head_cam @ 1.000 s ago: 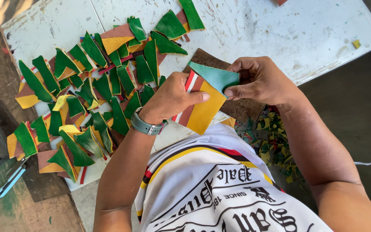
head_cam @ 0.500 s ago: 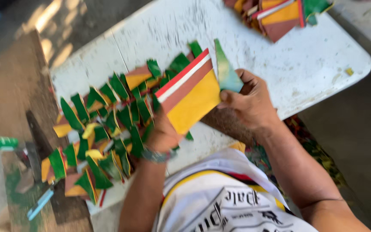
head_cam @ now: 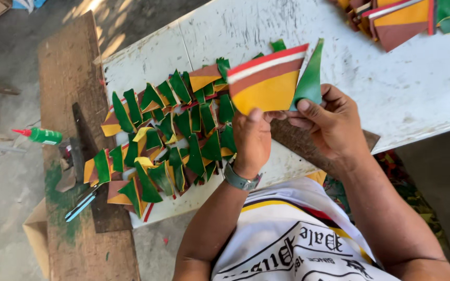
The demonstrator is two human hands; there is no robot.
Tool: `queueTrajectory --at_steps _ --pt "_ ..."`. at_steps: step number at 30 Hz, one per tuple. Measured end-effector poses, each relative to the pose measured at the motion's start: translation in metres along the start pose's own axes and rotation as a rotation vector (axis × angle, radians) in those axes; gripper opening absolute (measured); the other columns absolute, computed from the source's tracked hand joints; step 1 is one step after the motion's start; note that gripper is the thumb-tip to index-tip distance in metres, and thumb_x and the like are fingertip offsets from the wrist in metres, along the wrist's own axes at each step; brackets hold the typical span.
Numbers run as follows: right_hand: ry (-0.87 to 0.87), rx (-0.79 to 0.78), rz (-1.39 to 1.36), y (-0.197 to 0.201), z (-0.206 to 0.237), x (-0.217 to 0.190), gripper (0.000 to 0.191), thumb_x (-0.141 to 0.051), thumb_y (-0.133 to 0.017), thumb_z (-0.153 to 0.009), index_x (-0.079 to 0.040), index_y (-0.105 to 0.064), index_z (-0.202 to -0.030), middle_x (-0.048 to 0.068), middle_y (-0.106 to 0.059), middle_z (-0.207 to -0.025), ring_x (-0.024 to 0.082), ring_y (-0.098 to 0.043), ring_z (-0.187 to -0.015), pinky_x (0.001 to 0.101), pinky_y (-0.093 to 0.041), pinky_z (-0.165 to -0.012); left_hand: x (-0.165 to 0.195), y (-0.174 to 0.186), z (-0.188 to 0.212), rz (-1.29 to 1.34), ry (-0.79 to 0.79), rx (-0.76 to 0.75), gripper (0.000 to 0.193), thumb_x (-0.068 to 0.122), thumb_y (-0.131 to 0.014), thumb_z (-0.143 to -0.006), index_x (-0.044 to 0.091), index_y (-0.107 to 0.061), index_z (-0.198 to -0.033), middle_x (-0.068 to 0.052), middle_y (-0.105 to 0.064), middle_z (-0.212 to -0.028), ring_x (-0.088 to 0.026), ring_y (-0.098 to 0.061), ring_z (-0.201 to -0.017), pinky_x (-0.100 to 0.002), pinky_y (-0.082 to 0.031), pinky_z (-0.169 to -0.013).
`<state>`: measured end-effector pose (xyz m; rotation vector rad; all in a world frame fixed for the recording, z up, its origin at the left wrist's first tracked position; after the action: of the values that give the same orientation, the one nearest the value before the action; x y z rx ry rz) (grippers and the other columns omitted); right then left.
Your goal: The person picks up colored foam cutout pieces from a table, aligns and stacks them into layered assemblies, and places finished stacks onto a growing pile at the side of the table. They repeat this assembly cycle with different piece combinations throughout the clip.
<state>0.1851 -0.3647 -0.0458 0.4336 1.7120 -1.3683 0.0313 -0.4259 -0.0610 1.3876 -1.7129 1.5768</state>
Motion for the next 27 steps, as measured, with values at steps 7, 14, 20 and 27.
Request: queueTrajectory --at_steps 7,14,20,27 --pt "-0.023 0.000 0.040 0.009 -0.003 0.001 0.017 -0.002 -0.070 -0.099 0.001 -0.061 -0.113 0.014 -0.074 -0.102 0.022 -0.076 -0.090 0.0325 -0.065 -0.079 -0.013 0.016 -0.003 0.351 -0.139 -0.202 0.078 0.059 -0.068 -0.098 0.011 -0.046 -0.155 -0.006 -0.048 -0.157 -0.022 -0.046 -0.145 -0.045 -0.035 -0.126" --pt "0.023 0.024 0.021 0.008 -0.003 0.005 0.018 -0.002 -0.071 -0.097 0.001 -0.059 -0.110 0.015 -0.074 -0.099 0.022 -0.076 -0.088 0.0341 -0.065 -0.077 0.006 -0.008 -0.001 0.520 -0.108 -0.381 0.090 0.062 -0.071 -0.094 0.001 -0.046 -0.155 -0.012 -0.053 -0.152 -0.022 -0.052 -0.140 -0.038 -0.038 -0.123" --pt "-0.004 0.038 0.064 0.006 -0.005 0.016 0.016 -0.001 -0.071 -0.095 0.001 -0.061 -0.107 0.016 -0.073 -0.097 0.021 -0.076 -0.084 0.0349 -0.065 -0.076 0.001 -0.002 -0.010 0.011 -0.115 -0.023 0.042 0.003 -0.075 -0.099 -0.004 -0.058 -0.137 -0.009 -0.066 -0.126 -0.018 -0.063 -0.121 -0.036 -0.050 -0.109" --pt "-0.027 -0.108 0.076 0.001 0.005 0.016 0.018 0.000 -0.072 -0.095 0.003 -0.064 -0.111 0.011 -0.073 -0.102 0.017 -0.072 -0.084 0.0325 -0.063 -0.079 -0.012 0.010 0.007 -0.115 0.106 -0.013 0.051 0.010 -0.084 -0.097 -0.011 -0.052 -0.130 -0.014 -0.061 -0.121 -0.020 -0.057 -0.108 -0.040 -0.050 -0.092"
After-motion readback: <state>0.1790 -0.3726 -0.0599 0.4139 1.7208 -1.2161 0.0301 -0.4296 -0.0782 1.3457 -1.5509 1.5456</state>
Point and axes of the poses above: each hand's wrist, its own z-axis away from the middle knuckle, its own y-axis out of the back of the hand, x = y × z, the point moved 2 cm from there along -z, towards the middle knuckle
